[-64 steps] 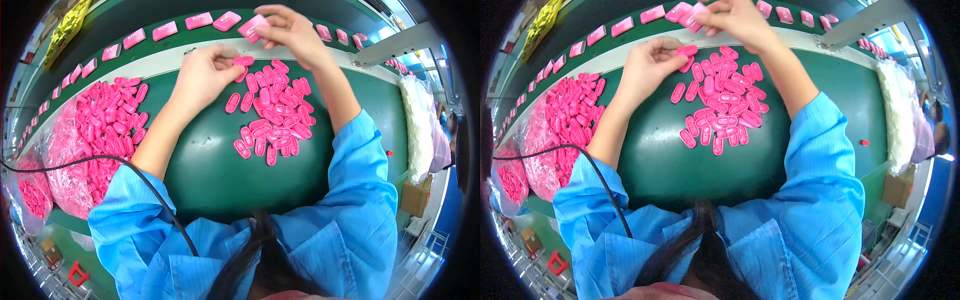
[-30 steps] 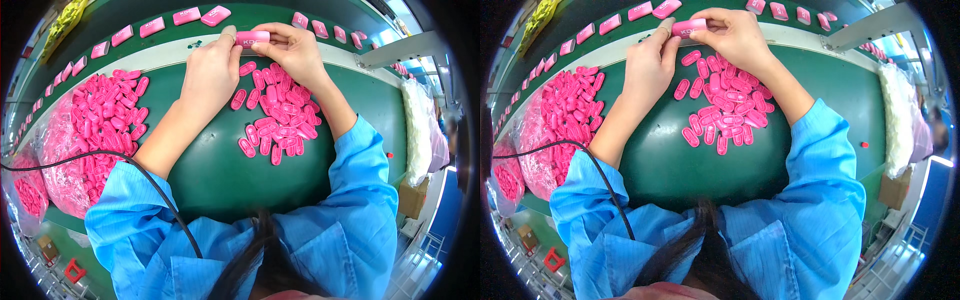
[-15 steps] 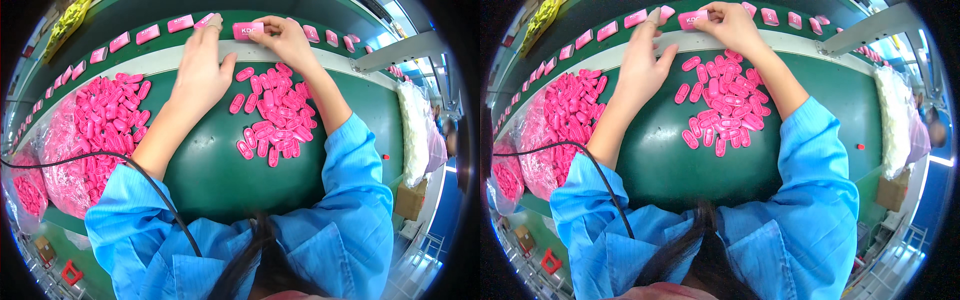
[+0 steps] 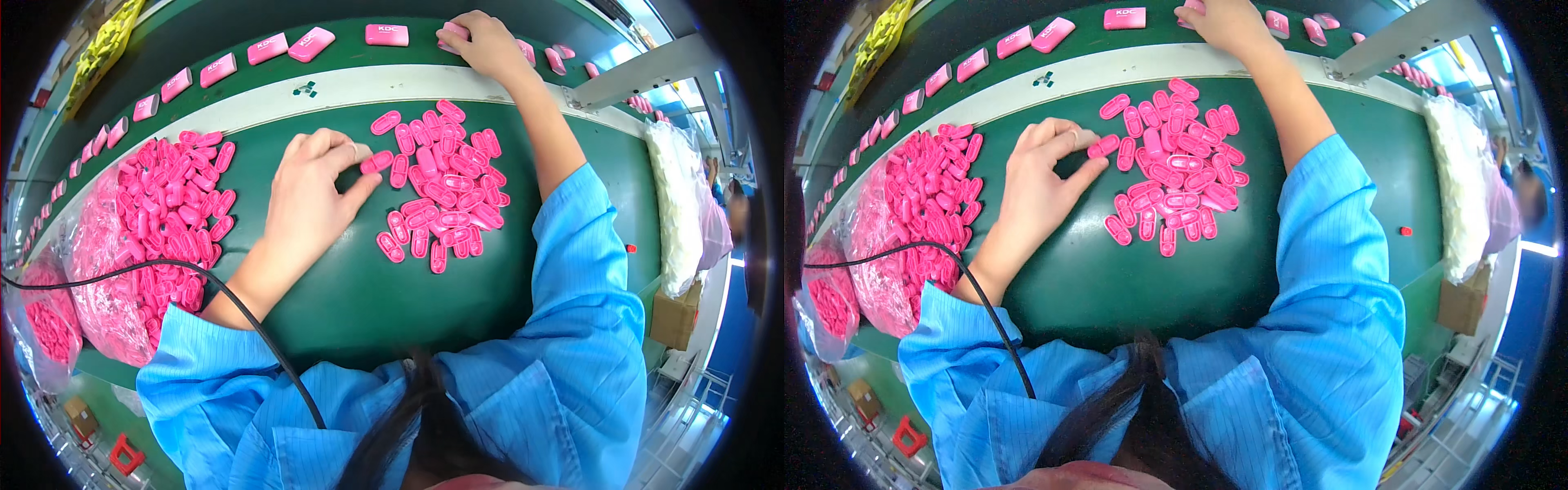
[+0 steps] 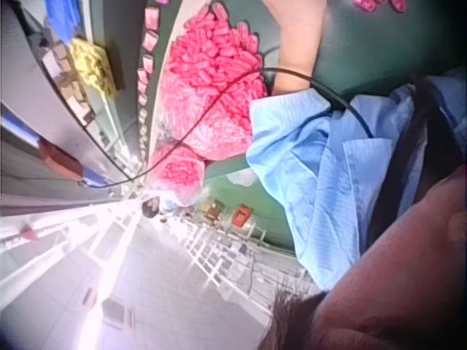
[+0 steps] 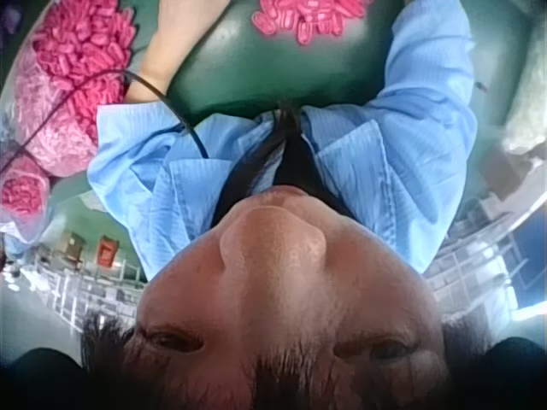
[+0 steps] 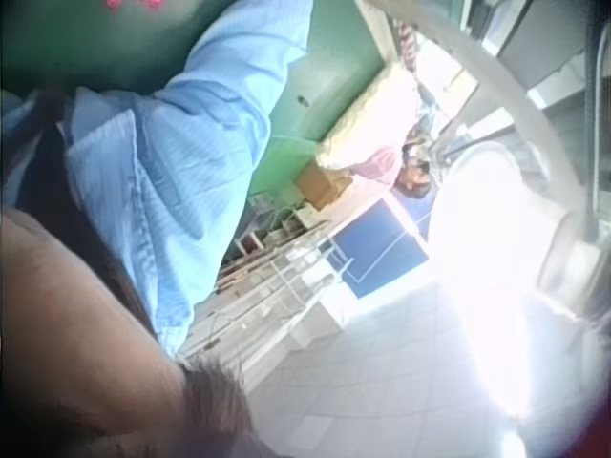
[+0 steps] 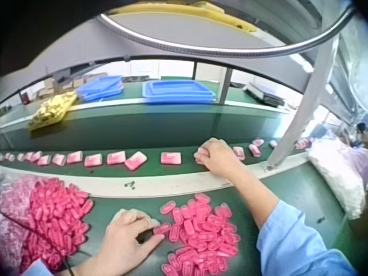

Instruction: The person assembles small pink plastic components by hand on a green workbench. They pick up a pink rectangular base and a smaller pink cap, fit them together, and place the finished unit on the table. This repetitive assembly process continues throughout the video.

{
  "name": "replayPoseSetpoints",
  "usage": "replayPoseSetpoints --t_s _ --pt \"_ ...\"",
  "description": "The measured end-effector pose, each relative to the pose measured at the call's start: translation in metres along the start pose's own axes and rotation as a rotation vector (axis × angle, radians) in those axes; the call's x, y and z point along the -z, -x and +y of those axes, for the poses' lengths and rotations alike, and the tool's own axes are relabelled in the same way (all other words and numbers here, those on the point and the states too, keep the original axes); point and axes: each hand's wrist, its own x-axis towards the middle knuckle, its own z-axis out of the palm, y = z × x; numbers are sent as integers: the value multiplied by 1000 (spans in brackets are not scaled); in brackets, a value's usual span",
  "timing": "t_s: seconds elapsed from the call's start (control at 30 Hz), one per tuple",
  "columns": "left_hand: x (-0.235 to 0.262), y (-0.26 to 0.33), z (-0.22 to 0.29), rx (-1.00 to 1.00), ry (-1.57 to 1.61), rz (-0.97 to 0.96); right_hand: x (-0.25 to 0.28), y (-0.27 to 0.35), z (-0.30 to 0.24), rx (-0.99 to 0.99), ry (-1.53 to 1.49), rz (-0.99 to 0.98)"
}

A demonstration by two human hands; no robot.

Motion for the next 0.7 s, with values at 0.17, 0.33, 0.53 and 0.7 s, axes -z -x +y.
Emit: replayPoseSetpoints --t_s 0.17,0.33,0.53,0.7 --pt "-1 -42 -10 208 317 -49 11 12 -28 -340 -706 27" --pt "-13 -68 -31 265 809 -6 15 24 -61 -319 -1210 -241" --pt "-16 -68 -31 354 1015 109 3 33 -75 -413 -1397 -293" --pt "-13 -67 -32 364 1041 62 -3 36 -76 -389 -1484 -241"
